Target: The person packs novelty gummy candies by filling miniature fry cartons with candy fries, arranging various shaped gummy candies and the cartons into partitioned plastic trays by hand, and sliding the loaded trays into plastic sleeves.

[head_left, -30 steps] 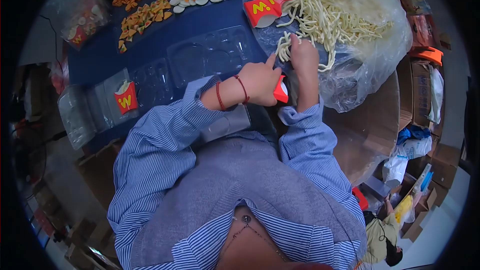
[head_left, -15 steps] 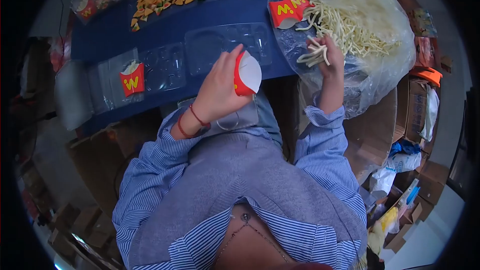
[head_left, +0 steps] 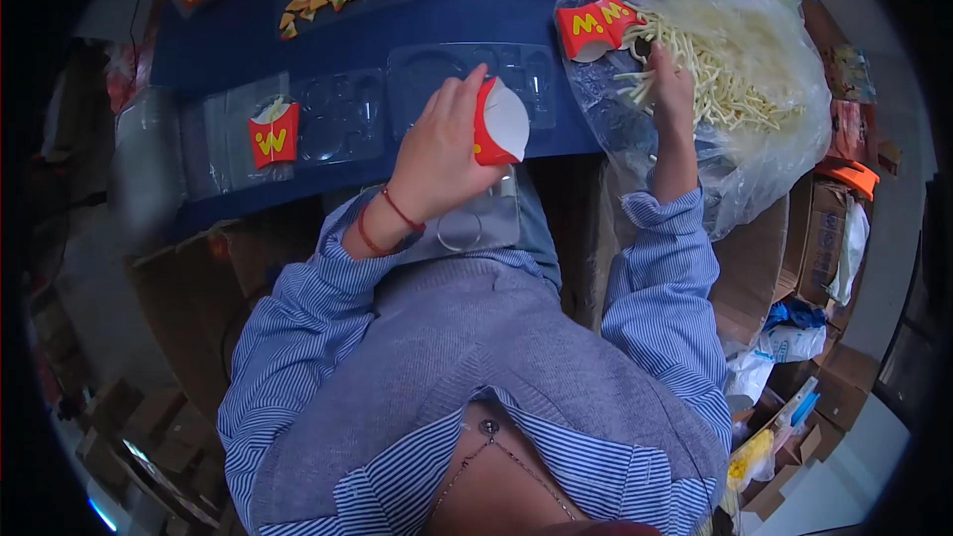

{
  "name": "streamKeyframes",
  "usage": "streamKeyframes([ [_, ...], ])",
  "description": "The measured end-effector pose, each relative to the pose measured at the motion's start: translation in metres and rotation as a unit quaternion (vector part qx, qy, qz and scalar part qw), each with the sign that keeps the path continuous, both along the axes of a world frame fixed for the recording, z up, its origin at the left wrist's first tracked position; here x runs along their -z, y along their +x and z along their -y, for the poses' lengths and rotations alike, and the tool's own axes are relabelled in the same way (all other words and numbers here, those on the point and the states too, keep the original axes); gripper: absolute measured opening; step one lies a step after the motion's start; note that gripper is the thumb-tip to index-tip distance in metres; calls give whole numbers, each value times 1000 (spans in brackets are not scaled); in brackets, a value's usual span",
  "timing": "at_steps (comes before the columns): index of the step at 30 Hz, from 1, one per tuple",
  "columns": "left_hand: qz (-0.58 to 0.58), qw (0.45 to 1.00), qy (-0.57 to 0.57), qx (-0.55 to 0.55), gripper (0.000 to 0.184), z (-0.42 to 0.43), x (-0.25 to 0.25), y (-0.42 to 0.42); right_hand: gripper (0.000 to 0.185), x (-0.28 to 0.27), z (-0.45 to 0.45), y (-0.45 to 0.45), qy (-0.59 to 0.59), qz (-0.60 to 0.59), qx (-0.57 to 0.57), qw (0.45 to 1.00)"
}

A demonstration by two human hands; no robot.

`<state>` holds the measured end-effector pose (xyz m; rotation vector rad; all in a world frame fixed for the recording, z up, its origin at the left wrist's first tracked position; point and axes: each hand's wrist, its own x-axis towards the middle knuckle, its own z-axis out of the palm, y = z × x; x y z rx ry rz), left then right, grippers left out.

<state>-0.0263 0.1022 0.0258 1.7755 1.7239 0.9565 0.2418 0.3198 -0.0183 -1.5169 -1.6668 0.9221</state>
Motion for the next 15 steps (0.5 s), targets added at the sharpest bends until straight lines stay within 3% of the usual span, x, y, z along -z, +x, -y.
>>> streamKeyframes([
  [1,-32,999,36,-5,92,-5,-2,3,33,-9,5,-8,-129,-190,30,973],
  [2,-65,995,72,-11,92,-10,-3,5,32,-15,14,-18,-152,-307,-7,940],
  [3,-89,991,101,-22,91,-17,1,8,32,-23,26,-32,-156,-310,-11,938],
  [5,-108,987,115,-38,90,-27,11,8,25,-38,49,-63,-236,-571,-137,775],
  [7,-101,984,132,-65,88,-33,17,7,22,-70,85,-111,-251,-592,-148,751],
  [10,-61,982,156,-89,84,-26,11,4,27,-77,107,-149,-219,-430,-145,864],
  [12,-52,979,164,-106,82,-16,7,-1,26,-61,110,-158,-185,-421,-157,874],
  [14,-48,976,172,-124,80,-9,6,-10,27,-49,112,-165,-81,-222,-238,942],
  [15,-48,980,147,-128,78,-6,6,-14,24,-52,122,-172,5,-169,-260,951],
])
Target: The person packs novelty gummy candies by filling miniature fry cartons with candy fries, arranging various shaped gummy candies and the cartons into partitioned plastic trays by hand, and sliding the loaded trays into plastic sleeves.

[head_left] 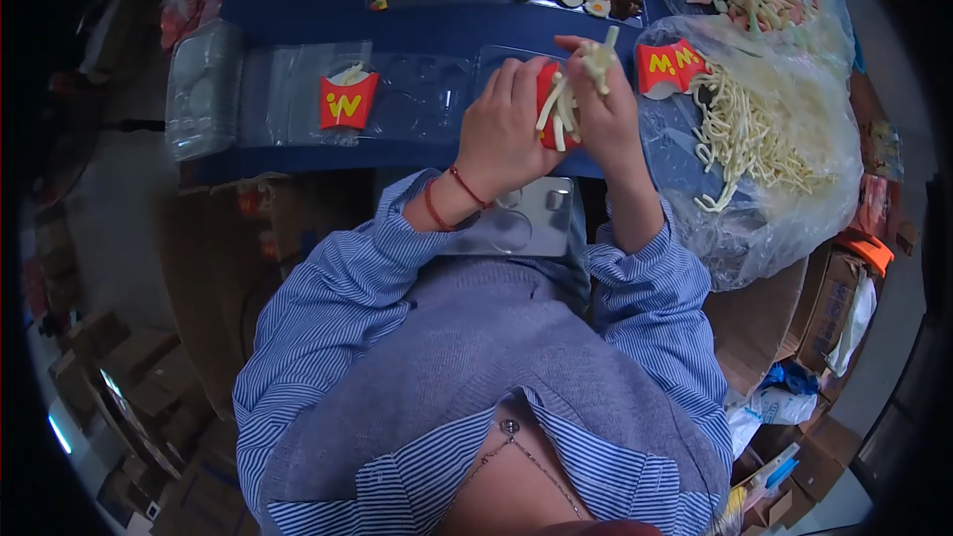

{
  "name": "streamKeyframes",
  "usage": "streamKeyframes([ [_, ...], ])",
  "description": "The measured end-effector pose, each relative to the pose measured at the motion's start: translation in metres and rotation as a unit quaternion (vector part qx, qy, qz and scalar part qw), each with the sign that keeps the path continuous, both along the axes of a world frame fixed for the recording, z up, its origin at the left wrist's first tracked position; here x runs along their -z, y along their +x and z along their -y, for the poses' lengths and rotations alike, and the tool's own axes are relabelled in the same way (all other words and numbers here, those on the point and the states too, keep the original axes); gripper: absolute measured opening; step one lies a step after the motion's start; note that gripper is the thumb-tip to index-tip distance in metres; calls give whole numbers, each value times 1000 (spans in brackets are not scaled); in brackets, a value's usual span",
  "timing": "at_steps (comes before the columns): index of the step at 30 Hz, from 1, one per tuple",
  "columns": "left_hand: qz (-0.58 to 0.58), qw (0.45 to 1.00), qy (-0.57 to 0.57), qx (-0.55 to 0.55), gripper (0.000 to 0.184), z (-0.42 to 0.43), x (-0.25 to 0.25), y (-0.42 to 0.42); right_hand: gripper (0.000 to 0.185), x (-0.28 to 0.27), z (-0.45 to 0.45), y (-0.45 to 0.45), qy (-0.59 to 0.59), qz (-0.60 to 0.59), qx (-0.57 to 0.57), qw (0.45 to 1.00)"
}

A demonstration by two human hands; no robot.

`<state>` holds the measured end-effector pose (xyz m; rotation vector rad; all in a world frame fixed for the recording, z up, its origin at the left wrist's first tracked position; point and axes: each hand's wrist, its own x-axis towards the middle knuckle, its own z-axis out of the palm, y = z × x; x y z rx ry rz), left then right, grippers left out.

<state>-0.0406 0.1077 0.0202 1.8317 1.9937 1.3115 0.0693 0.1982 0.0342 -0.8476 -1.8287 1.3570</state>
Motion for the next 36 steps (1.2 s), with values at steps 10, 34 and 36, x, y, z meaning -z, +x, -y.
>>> streamKeyframes([
  [10,49,993,-57,-93,78,24,8,-23,45,-3,0,-4,-40,63,-261,963],
  [34,-95,987,15,-127,75,26,6,-33,22,-32,-1,-31,366,195,-186,891],
  [36,-93,985,-23,-142,76,22,5,-30,21,-11,-5,-26,205,143,-180,951],
])
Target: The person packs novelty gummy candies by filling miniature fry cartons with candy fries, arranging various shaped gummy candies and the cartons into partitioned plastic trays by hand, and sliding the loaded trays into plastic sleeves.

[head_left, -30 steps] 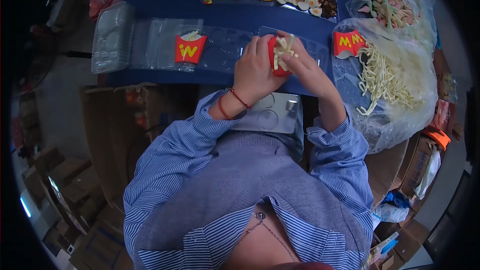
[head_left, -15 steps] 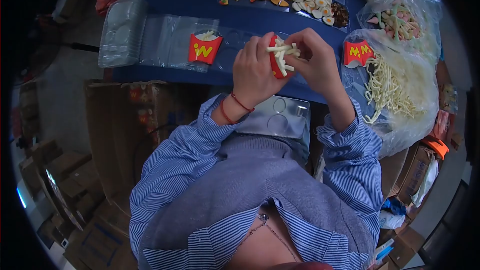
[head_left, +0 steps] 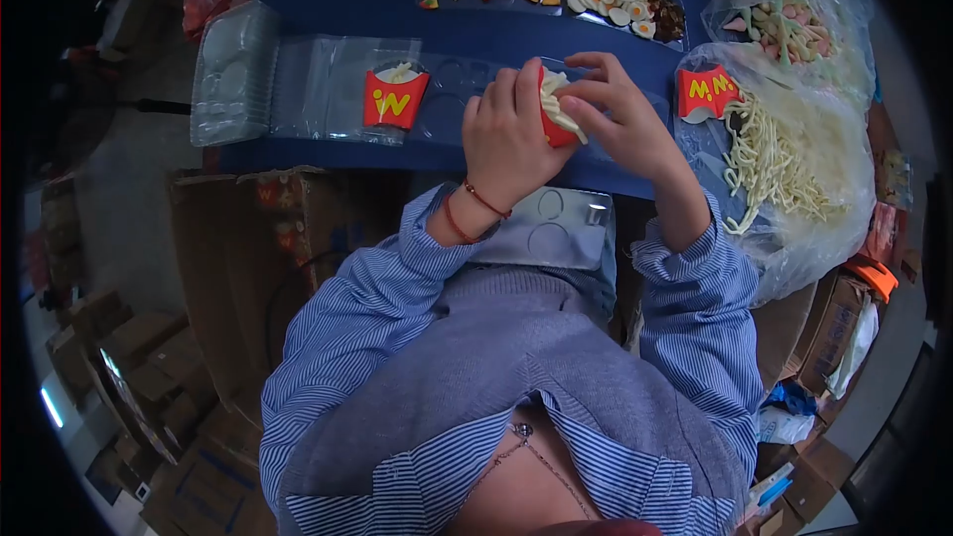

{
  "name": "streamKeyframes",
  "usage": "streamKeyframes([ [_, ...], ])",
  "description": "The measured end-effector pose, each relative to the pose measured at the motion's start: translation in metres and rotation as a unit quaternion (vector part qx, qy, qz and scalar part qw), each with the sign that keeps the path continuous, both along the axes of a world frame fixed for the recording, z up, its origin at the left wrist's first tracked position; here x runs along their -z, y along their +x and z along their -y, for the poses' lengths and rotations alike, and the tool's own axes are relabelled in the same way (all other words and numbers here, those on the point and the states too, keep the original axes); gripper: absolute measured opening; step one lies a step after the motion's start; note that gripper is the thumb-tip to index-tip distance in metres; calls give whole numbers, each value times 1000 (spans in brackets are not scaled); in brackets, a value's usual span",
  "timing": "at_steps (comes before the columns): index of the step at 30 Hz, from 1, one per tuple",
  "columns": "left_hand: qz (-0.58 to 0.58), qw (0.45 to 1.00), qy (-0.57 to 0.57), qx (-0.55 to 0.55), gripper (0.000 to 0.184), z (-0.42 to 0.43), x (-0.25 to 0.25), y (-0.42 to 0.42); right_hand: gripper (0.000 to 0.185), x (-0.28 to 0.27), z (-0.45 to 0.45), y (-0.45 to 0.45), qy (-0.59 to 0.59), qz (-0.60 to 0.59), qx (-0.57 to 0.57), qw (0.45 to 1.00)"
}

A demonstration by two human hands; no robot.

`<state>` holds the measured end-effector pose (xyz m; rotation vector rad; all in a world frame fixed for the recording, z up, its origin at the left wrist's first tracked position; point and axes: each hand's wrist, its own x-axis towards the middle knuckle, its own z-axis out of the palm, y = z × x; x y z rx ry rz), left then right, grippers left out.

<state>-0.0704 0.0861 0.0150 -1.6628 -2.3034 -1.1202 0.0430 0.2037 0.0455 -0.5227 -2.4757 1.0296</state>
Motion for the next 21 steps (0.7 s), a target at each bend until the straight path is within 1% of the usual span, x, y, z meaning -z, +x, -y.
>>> streamKeyframes([
  [1,7,999,-34,-22,77,-4,0,1,21,7,-5,2,-173,-31,25,984],
  [2,8,999,-35,-23,77,-11,1,5,21,11,-11,4,-174,-30,25,984],
  [4,90,992,-82,-29,84,-23,4,12,24,13,-20,5,-173,117,53,977],
  [5,90,992,-84,-28,84,-21,5,13,24,20,-26,6,-174,117,54,976],
  [7,-26,993,-119,-7,90,-14,7,12,25,34,-35,6,-68,123,6,990],
  [8,-27,992,-121,-5,90,-9,10,7,25,40,-35,8,-70,122,8,990],
  [9,-43,991,-122,25,87,-3,14,1,25,42,-32,7,41,40,14,998],
  [10,-58,989,-123,54,84,2,17,-5,24,43,-30,7,153,-41,19,987],
  [11,-57,989,-125,54,84,5,20,-10,24,41,-28,11,151,-40,19,988],
  [12,-47,986,-136,80,77,6,22,-15,23,36,-23,16,83,15,80,993],
  [13,-37,983,-146,104,71,7,22,-17,23,33,-19,20,14,70,140,988],
  [14,-37,983,-147,103,71,5,22,-17,23,37,-18,23,13,70,138,988],
  [16,-14,979,-150,140,62,4,15,-17,18,52,-10,30,25,105,122,987],
  [17,-15,978,-150,143,62,1,16,-17,18,56,-9,32,24,104,125,986],
  [19,-86,978,-71,178,59,-9,19,-20,16,60,-9,35,110,51,82,989],
  [20,-85,977,-71,180,59,-12,22,-22,16,59,-8,39,109,52,84,989],
  [21,-105,970,-74,205,59,-16,25,-25,17,57,-9,42,103,19,124,987],
])
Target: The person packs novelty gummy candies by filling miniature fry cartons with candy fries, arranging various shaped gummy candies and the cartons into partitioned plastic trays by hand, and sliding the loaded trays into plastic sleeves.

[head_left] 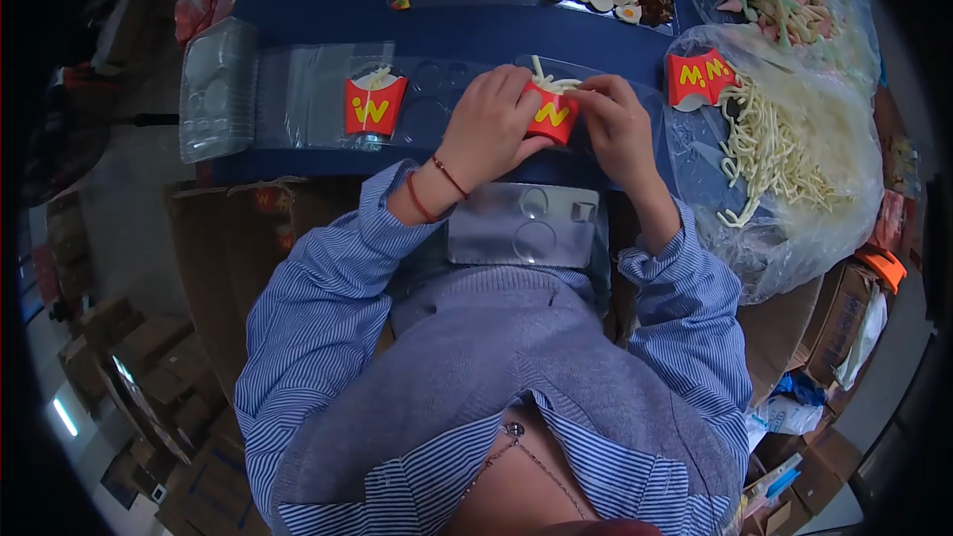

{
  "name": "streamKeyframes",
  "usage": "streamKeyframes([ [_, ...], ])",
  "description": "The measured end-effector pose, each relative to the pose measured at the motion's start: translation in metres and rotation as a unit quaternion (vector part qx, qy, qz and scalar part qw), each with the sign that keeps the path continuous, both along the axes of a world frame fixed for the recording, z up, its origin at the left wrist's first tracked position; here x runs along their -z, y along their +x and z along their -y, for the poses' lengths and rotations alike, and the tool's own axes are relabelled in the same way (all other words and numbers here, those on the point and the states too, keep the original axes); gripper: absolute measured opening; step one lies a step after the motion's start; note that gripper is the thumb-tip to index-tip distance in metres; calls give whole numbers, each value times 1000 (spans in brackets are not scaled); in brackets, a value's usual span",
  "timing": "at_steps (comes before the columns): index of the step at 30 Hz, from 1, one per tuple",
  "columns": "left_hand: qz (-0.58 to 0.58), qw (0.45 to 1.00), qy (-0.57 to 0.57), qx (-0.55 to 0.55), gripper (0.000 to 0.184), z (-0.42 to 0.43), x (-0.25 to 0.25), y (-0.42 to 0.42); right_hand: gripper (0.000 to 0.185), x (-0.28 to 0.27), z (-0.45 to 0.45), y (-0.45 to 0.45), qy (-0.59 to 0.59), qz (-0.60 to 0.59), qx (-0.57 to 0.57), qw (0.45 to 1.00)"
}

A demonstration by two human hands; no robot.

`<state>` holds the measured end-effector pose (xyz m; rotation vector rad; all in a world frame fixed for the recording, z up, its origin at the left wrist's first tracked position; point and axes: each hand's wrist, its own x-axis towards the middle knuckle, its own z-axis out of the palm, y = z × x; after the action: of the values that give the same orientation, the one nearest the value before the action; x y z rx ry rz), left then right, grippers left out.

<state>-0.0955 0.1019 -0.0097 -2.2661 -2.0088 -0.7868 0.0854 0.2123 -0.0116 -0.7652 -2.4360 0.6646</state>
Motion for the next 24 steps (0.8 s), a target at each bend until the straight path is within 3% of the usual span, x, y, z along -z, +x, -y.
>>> streamKeyframes([
  [2,-18,999,-3,26,59,-5,3,0,19,0,-2,8,-2,-36,36,999],
  [5,51,998,-33,23,59,-13,1,4,24,9,1,17,64,4,79,995],
  [11,1,999,-36,36,60,-16,13,9,25,6,-12,2,131,7,52,990],
  [16,18,998,-47,49,57,-17,15,7,14,15,-25,-26,125,73,-70,987],
  [20,42,995,-71,62,55,-19,14,1,13,4,-27,-30,126,110,-56,984],
  [22,53,994,-41,84,53,-21,14,-1,13,-2,-33,-23,36,101,-106,989],
  [23,53,994,-37,85,53,-22,13,-3,13,-6,-39,-19,39,103,-106,988],
  [24,50,993,-52,89,53,-22,12,-5,13,-10,-46,-14,-51,34,-60,996],
])
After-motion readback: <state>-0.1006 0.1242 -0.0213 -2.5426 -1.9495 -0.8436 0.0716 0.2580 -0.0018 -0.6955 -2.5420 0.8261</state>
